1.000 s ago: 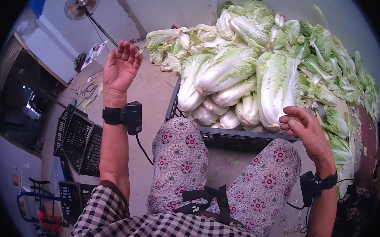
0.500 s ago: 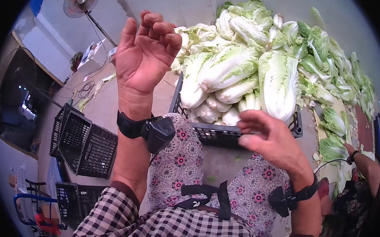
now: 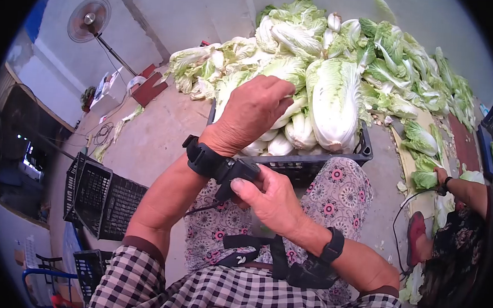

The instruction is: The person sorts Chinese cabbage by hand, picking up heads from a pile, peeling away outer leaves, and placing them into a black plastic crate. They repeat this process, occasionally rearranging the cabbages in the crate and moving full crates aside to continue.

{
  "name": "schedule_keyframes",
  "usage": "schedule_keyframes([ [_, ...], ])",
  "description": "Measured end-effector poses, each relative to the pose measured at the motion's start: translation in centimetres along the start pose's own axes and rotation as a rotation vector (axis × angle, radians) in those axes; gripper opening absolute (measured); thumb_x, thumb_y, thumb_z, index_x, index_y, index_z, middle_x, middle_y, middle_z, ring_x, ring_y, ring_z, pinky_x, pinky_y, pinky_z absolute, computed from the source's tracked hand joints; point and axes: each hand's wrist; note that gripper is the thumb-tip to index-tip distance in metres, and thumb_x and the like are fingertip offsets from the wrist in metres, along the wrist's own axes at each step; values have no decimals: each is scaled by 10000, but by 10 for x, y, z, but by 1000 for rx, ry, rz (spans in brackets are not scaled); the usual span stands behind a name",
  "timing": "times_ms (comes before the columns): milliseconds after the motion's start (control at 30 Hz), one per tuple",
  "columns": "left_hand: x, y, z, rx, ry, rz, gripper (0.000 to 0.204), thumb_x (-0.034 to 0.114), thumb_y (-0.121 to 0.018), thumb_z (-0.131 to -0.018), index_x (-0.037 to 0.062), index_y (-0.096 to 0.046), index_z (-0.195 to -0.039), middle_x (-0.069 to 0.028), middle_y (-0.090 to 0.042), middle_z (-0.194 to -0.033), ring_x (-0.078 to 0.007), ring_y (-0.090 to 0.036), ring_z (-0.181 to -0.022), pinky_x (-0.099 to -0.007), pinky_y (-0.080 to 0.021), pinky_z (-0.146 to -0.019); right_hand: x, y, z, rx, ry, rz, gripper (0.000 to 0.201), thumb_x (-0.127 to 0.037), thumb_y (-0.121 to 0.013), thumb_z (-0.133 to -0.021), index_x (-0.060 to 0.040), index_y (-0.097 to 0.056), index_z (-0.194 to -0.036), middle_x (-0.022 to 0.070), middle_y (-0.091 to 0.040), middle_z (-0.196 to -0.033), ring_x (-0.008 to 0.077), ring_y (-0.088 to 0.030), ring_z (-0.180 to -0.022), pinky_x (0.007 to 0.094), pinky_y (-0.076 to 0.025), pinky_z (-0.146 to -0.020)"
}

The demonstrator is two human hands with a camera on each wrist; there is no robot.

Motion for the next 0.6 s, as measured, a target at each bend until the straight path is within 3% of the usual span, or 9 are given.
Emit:
schedule_keyframes([
  [100, -3, -15, 19, -232, -128, -172, 88, 139, -608, -762, 97, -539, -798, -56, -545, -763, -255, -562, -747, -378, -455, -665, 5, -6, 4, 13, -64, -57, 328, -258, -584, -900, 31, -542, -1050, 65, -631, -903, 88, -596, -754, 233, -507, -661],
  [233, -25, -37, 33, -403, -203, -286, 73, 142, -599, -758, 110, -552, -804, -50, -559, -774, -264, -570, -770, -390, -446, -693, 2, -5, -3, -84, -62, -115, 295, -224, -547, -927, 42, -531, -1055, 81, -628, -893, 109, -615, -737, 239, -512, -655],
  [300, -26, -43, 25, -482, 120, -77, 170, 193, -621, -789, 75, -600, -910, -108, -631, -839, -292, -614, -804, -406, -470, -691, -5, 8, -7, -119, -64, 9, 279, -185, -529, -930, 42, -535, -1092, 71, -622, -892, 111, -612, -766, 244, -507, -669],
  [367, -32, -49, 20, -392, 240, 131, 212, 213, -625, -804, 48, -622, -936, -143, -650, -833, -313, -629, -774, -414, -485, -690, 3, 27, -17, -162, -151, 96, 293, -175, -530, -925, 41, -534, -1122, 66, -622, -904, 109, -608, -796, 247, -505, -684],
  [467, -34, -63, 16, -403, 329, 227, 212, 204, -624, -799, 30, -636, -920, -167, -657, -824, -320, -635, -756, -407, -494, -694, 13, 50, -11, -53, -224, 17, 351, -168, -549, -904, 37, -516, -1188, 67, -617, -970, 111, -594, -849, 252, -500, -714],
  [600, -40, -80, 19, -410, 380, 399, 196, 216, -616, -788, 43, -660, -869, -148, -671, -814, -338, -635, -760, -417, -497, -692, 17, 59, -12, -65, -265, 82, 431, -152, -588, -873, 33, -474, -1246, 106, -599, -1084, 120, -579, -928, 254, -489, -771],
])
Point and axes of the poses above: each hand's wrist, its own z-axis away from the middle knuckle, its own y-axis out of the back of the hand, x = y × z
